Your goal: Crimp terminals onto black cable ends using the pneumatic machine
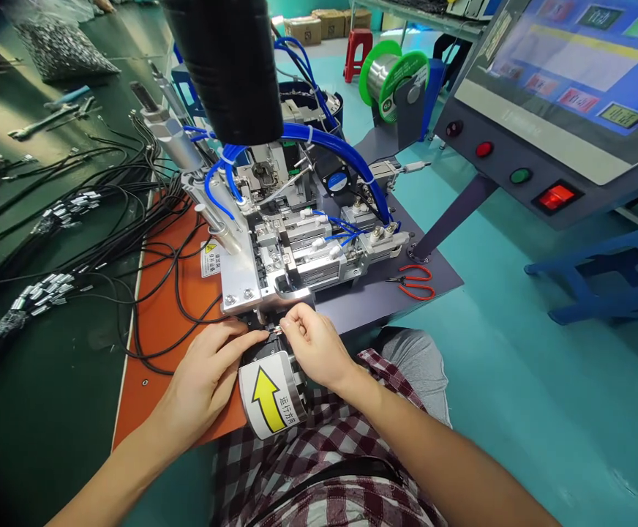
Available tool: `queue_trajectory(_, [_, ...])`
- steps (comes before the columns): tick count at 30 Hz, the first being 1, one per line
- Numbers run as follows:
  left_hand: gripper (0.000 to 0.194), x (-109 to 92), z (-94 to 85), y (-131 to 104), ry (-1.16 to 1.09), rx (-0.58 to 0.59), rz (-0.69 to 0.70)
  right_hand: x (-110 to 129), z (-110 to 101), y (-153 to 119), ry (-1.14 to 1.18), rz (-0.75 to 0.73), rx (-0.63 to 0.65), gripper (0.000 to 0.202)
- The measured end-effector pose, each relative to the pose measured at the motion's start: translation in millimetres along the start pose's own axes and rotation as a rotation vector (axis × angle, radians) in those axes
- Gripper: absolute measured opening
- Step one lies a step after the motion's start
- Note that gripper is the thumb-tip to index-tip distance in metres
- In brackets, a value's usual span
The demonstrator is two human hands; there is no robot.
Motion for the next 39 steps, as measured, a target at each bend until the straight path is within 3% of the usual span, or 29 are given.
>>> queue_trajectory(11, [0.040, 4.0, -3.1, -4.2, 0.002, 0.009, 0.011, -4.2, 4.2, 2.6, 0.136, 0.124, 0.020, 0.034])
queue_trajectory(18, [0.024, 32.4, -17.5, -35.6, 0.038, -0.034, -0.063, -5.5, 4.0, 0.6, 0.154, 0.133, 0.017, 0.032])
queue_trajectory(22, [0.027, 42.7, -21.8, -48.8, 0.158, -0.005, -0.058, -5.0, 3.6, 0.3, 0.148, 0.125, 0.013, 0.031])
queue_trajectory(27, [0.034, 10.6, -20.9, -24.0, 0.141, -0.015, -0.004, -3.6, 3.6, -0.7, 0.124, 0.114, 0.013, 0.031])
queue_trajectory(31, [0.034, -17.1, -4.5, 2.4, 0.094, 0.105, -0.014, -3.0, 3.6, -0.9, 0.108, 0.111, 0.020, 0.034])
queue_trajectory(35, [0.032, -21.0, 3.7, 9.4, 0.119, 0.078, -0.081, -3.0, 3.6, -1.0, 0.099, 0.097, 0.016, 0.036])
queue_trajectory(39, [0.030, -16.0, 3.3, 2.1, 0.107, 0.028, -0.088, -2.4, 4.7, -1.9, 0.080, 0.088, 0.004, 0.035])
Point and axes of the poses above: each hand's wrist, its own y-axis towards the middle knuckle, its own z-axis out of the palm, x = y × z, the point moved 7 cm from there along y, towards the middle knuckle, and after that the axes turned 12 degrees about y, right-handed, at the moved point
